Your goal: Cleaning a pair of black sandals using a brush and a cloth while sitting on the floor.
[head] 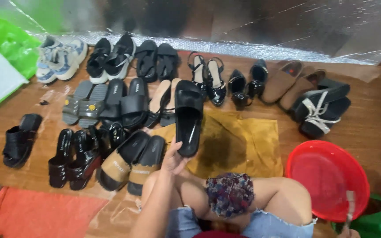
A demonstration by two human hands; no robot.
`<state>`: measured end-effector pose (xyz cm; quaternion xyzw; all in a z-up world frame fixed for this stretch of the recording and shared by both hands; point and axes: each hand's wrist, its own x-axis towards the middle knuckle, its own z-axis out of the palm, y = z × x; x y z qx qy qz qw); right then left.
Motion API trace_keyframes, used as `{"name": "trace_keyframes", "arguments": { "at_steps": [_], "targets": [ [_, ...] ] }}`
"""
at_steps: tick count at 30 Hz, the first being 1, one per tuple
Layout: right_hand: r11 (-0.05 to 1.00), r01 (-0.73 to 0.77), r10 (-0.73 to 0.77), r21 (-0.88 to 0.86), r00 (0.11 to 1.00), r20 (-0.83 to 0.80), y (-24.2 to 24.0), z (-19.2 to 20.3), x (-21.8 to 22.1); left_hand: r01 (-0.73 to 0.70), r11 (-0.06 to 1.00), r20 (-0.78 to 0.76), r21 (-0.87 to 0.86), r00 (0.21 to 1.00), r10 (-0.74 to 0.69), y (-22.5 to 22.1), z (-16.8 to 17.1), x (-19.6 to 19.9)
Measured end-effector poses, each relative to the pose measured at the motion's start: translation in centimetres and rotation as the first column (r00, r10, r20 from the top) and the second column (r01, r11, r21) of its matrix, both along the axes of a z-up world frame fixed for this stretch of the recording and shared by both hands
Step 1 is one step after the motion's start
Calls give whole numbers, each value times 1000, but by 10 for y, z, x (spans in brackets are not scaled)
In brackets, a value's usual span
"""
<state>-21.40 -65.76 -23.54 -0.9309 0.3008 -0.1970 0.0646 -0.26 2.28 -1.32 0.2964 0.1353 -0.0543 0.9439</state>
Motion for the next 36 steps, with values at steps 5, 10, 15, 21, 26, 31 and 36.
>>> {"name": "trace_keyframes", "arguments": {
  "at_steps": [5,10,15,21,26,31,36],
  "targets": [
    [996,-80,80,44,997,12,5,43,83,9,997,31,-72,999,-7,-2,7,1],
    [502,21,-162,864,984,70,191,141,190,25,994,61,-108,998,-18,0,-6,2],
    [575,-575,713,583,701,-13,415,306,188,15,996,6,-90,1000,-14,-3,12,-4],
    [577,-759,816,300,528,-234,503,350,248,39,999,-26,-24,999,-40,-4,-6,-1],
    [577,-792,813,199,533,-234,522,343,257,78,997,-20,-15,997,-78,-12,-4,0],
    [348,-908,914,235,384,132,513,343,175,60,982,106,-180,994,-41,2,1,0],
    [511,-742,860,433,442,-257,502,352,233,59,998,-56,-5,997,-59,-8,-12,4]
  ]
}}
